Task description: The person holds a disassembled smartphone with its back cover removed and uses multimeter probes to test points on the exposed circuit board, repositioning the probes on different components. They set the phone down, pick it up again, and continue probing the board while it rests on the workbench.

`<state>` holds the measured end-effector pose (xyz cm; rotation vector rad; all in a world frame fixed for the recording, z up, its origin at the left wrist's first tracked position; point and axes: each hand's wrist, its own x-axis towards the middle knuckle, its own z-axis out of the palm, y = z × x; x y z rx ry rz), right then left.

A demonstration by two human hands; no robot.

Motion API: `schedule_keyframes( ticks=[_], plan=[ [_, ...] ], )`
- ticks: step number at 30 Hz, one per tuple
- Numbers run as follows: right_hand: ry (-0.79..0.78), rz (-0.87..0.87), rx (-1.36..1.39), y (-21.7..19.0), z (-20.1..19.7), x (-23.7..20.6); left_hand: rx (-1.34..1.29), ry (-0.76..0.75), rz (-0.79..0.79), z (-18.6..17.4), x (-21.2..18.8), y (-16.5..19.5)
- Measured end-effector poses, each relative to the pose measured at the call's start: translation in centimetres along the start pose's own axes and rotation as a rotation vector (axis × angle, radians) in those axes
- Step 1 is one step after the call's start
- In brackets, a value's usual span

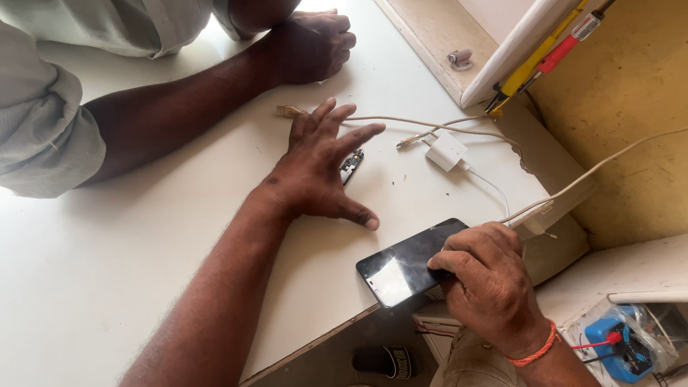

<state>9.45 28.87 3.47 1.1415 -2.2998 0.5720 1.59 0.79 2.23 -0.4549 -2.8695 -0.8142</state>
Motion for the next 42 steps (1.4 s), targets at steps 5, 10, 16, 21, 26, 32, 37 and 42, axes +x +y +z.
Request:
schedule_keyframes(
  ticks=[5,10,16,21,26,32,37,42],
  plan=[
    [-0.01,-0.011,0.006,0.3,-0.6,0.8,-0.041,0.114,-0.031,1.2,0.3,-0.6],
    [-0.028,-0.003,0.027,0.7,-0.9,1.8,0.153,0.34,-0.03,2.7,0.7,-1.5],
    [-0.112,-0.016,0.049,1.0,-1.8,3.3,0.143,0.385,0.062,2.6,0.2,0.8],
    [-0.152,0.013,0.151,1.5,-1.3,4.7,0.27,0.347,-0.175,3.6,0.4,3.0],
    [-0.143,0.037,0.13,2.3,0.1,5.3,0.157,0.336,-0.314,4.1,0.8,1.7],
    [-0.188,0.114,0.071,2.9,2.2,5.8,0.093,0.551,-0.3,4.6,0.8,0.8],
    [-0.23,0.137,0.062,3.0,2.7,5.6,-0.2,0.766,-0.229,4.3,1.1,-0.3],
    [-0.259,0.164,0.048,3.1,3.0,5.0,-0.201,0.882,-0.113,4.1,0.9,-0.6]
  ],
)
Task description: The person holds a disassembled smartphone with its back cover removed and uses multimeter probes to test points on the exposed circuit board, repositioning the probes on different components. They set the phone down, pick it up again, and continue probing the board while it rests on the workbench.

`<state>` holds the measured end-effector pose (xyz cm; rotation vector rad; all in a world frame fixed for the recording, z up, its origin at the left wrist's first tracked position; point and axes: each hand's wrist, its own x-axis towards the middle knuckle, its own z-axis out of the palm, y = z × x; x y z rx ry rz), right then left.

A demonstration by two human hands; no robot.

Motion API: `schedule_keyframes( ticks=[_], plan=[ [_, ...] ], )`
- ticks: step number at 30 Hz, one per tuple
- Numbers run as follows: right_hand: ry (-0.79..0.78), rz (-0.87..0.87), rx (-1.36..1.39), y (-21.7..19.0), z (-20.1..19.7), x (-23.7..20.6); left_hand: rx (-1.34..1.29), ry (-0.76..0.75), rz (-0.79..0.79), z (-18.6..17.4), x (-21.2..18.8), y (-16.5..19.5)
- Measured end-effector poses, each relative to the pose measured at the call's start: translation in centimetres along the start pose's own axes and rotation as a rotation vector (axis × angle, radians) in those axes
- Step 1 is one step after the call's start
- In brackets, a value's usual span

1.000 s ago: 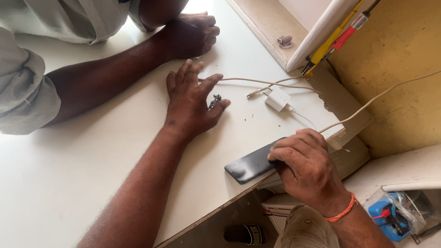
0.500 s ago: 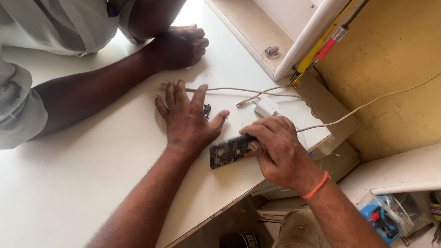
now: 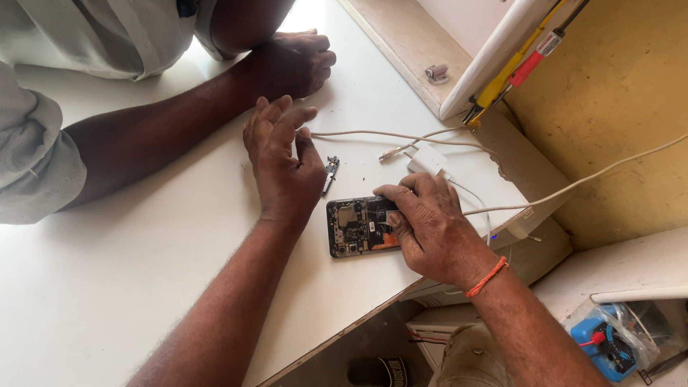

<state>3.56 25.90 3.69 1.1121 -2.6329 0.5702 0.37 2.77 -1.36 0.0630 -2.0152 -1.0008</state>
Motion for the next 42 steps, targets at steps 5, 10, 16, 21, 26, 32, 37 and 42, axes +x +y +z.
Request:
schedule_keyframes(
  ticks=[5,10,16,21,26,32,37,42],
  plan=[
    [0.005,-0.024,-0.031,0.1,0.6,-0.2,0.031,0.0,-0.01,0.0,0.2,0.2],
    [0.049,-0.063,-0.123,-0.4,0.9,-0.4,0.036,-0.007,0.035,-0.1,-0.1,0.3],
    [0.122,-0.048,-0.158,-1.2,1.4,-0.6,0.073,-0.025,0.088,0.0,-0.1,0.4],
    [0.171,-0.072,-0.183,-1.0,1.4,-0.9,0.036,-0.038,0.042,0.0,-0.1,0.5],
    [0.226,-0.13,-0.155,-1.9,1.1,-2.4,-0.009,-0.104,0.0,-0.2,0.0,0.6],
    [0.112,-0.145,-0.084,-3.9,0.6,-2.0,-0.044,-0.159,0.062,-0.1,0.0,0.7],
    [0.06,-0.093,-0.122,-4.8,0.4,-0.8,-0.103,-0.154,-0.025,-0.2,0.0,0.5],
    [0.068,-0.076,-0.113,-4.8,0.6,-1.0,-0.109,-0.144,-0.024,0.0,0.1,0.4]
  ],
)
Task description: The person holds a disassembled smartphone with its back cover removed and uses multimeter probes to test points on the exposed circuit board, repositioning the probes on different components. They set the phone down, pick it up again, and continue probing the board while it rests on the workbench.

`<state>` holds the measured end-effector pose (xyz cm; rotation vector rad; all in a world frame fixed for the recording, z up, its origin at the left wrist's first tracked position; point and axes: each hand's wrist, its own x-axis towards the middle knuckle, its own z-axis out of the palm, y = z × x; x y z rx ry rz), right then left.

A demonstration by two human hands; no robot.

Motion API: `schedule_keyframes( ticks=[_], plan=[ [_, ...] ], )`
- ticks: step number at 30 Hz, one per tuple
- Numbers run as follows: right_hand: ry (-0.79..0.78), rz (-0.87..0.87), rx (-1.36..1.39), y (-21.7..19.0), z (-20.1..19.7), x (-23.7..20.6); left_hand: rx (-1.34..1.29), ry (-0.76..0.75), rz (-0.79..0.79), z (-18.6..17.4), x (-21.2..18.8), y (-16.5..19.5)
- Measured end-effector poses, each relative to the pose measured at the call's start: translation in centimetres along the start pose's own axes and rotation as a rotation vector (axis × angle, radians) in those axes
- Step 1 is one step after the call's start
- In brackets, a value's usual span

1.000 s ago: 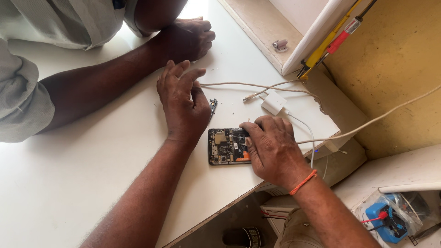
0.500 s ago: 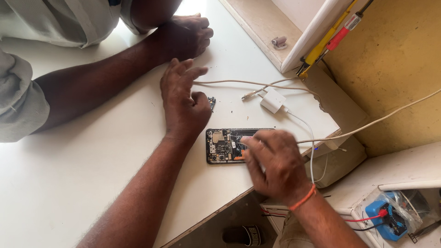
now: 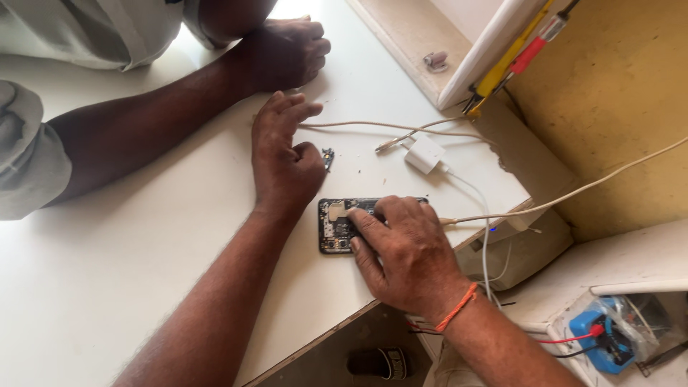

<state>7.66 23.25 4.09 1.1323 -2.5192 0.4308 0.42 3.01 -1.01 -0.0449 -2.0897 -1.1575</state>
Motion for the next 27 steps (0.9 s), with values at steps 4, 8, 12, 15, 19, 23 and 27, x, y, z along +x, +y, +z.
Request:
schedule_keyframes(
  ticks=[4,8,12,15,19,23,27],
  plan=[
    [-0.041,0.034,-0.04,0.5,0.0,-0.5,-0.014,0.006,-0.033,0.1,0.0,-0.1],
    [-0.008,0.038,-0.026,0.9,-0.7,-1.1,0.025,0.015,-0.019,0.1,0.0,-0.1],
    [0.006,0.051,0.014,1.2,-1.2,-1.0,-0.011,-0.006,-0.043,0.2,0.0,0.1],
    [-0.053,0.083,-0.021,1.1,-1.0,-0.4,-0.012,0.006,-0.043,0.1,0.1,0.2],
    [-0.087,0.127,-0.034,0.8,-0.7,-0.1,-0.032,-0.011,-0.103,0.0,0.0,0.2],
    [-0.103,0.153,-0.043,1.0,-0.6,0.0,0.002,0.0,-0.058,0.1,0.1,0.2],
    [-0.083,0.155,-0.031,1.2,-0.7,-0.1,0.003,-0.003,-0.05,0.0,0.0,0.1]
  ],
)
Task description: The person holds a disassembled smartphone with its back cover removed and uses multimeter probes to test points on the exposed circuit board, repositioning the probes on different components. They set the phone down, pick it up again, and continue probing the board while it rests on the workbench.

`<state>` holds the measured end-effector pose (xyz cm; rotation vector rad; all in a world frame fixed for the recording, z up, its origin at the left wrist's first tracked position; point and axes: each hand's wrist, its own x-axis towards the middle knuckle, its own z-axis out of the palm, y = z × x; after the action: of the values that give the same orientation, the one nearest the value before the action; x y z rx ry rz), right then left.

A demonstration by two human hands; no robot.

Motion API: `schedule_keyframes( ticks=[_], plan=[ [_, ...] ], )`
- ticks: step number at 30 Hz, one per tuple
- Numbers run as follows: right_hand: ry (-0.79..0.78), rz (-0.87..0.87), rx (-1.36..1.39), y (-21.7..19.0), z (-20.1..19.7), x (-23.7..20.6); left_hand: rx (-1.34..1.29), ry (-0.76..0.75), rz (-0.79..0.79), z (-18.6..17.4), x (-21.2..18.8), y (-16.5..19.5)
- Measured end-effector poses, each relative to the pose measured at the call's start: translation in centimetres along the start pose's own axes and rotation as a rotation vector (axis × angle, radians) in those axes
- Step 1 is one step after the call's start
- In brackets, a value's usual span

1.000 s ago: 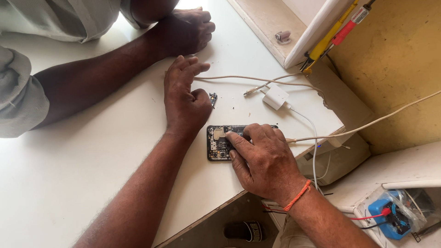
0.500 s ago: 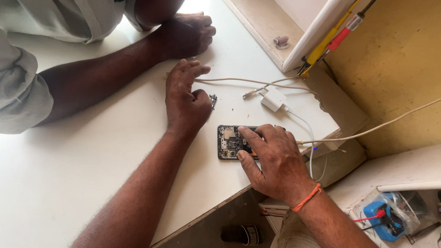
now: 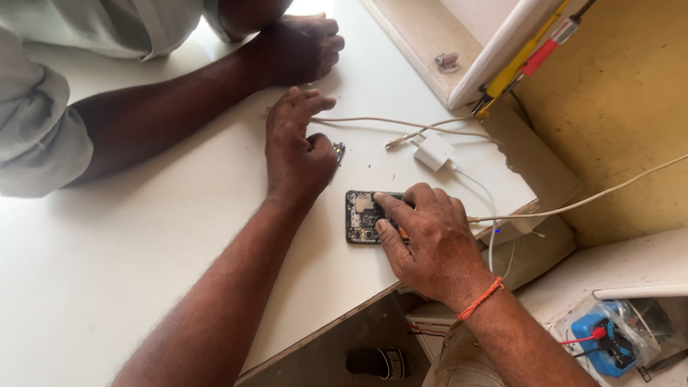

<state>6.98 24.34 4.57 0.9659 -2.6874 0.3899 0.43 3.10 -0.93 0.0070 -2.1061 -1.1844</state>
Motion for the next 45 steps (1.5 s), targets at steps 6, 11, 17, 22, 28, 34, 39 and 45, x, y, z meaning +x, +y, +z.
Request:
schedule_keyframes(
  ticks=[6,11,17,22,28,34,39,45],
  plan=[
    [-0.039,-0.078,-0.005,0.5,-0.6,0.1,0.026,0.014,0.016,0.0,0.0,0.0],
    [-0.015,-0.07,-0.058,0.0,0.0,-0.6,0.007,0.038,0.011,0.2,0.0,-0.2],
    [0.158,-0.115,0.039,0.6,0.2,-2.1,0.015,0.04,0.018,0.3,0.1,-0.3],
    [0.286,-0.176,0.017,0.0,1.0,-5.0,0.002,0.028,0.015,0.3,-0.1,-0.5],
    [0.265,-0.166,0.089,-0.6,2.6,-7.6,0.033,0.014,0.047,0.3,-0.2,-0.7],
    [0.34,-0.139,0.085,-0.8,4.4,-9.2,0.029,0.013,0.047,0.3,-0.2,-0.7],
    [0.322,-0.121,0.077,-0.4,4.9,-10.0,0.014,-0.004,0.015,0.3,-0.3,-0.2],
    [0.32,-0.128,0.069,-0.2,5.0,-10.4,0.014,-0.004,0.02,0.2,-0.3,-0.1]
  ],
)
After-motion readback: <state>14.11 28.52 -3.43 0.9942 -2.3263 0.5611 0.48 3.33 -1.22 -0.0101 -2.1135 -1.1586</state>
